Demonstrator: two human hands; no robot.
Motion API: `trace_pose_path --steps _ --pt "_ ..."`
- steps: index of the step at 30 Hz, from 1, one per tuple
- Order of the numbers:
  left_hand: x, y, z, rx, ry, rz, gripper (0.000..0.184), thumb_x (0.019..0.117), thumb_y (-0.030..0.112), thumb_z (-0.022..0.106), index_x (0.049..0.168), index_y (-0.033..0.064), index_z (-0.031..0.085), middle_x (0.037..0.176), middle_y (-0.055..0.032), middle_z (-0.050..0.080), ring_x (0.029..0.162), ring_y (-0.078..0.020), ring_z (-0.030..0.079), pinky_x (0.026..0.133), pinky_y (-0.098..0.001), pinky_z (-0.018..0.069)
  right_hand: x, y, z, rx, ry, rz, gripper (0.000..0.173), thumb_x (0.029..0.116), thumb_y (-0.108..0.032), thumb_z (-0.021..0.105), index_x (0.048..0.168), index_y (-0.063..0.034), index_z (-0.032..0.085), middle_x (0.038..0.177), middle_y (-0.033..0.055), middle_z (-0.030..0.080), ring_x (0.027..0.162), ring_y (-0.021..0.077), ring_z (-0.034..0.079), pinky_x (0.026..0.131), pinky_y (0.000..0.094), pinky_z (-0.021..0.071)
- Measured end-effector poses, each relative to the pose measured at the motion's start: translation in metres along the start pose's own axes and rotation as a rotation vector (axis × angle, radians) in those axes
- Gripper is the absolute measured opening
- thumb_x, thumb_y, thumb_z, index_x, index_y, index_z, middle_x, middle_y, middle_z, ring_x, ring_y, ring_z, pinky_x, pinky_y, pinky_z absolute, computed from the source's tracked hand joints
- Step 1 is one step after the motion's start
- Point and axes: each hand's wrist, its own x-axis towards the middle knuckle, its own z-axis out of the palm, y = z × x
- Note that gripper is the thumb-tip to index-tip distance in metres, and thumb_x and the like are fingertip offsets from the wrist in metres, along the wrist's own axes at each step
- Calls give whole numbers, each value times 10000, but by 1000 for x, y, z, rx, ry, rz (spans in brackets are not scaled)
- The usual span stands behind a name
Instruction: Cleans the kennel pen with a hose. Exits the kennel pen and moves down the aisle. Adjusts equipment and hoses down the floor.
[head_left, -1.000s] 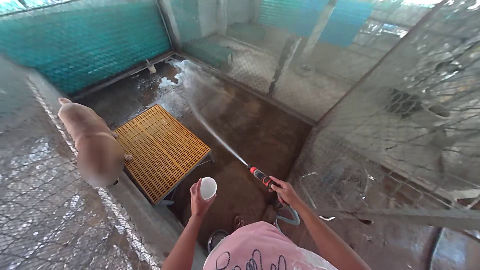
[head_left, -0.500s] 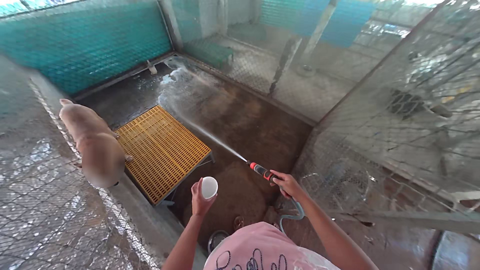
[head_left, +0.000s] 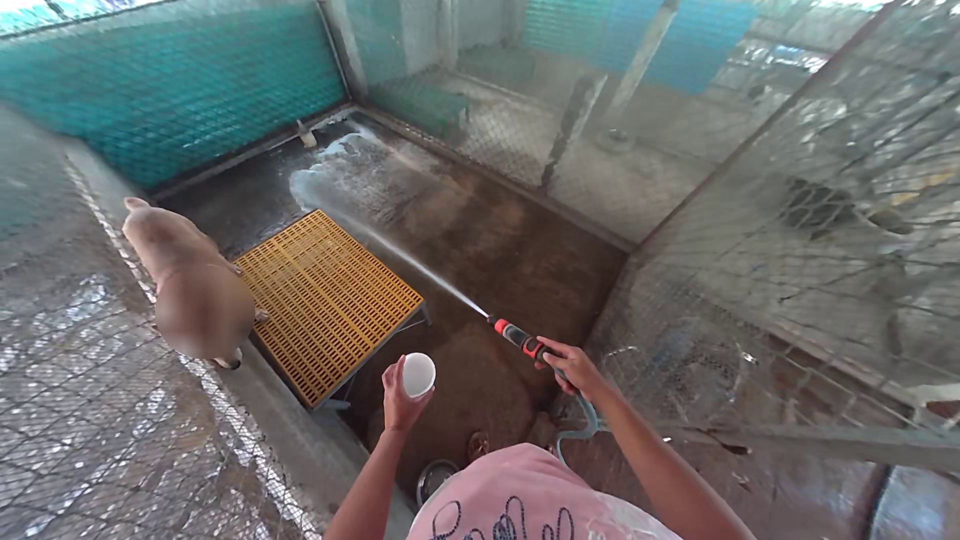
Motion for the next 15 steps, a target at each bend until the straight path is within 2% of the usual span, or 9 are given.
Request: trace_pose_path --steps 8,15 --pt "-2 0 3 -11 -6 10 1057 607 208 963 1492 -51 446 1464 -373 434 1331 -493 496 1076 -534 471 -7 12 1 22 36 -11 476 1104 -132 457 1577 -109 403 1051 87 719 426 49 409 404 211 375" --pt "-1 4 2 -16 -7 26 1036 618 214 957 1482 -59 455 1455 -376 445 1338 -500 487 1088 -544 458 -16 20 6 24 20 -22 469 1096 -121 467 1562 -93 423 1010 89 705 427 52 397 406 221 374"
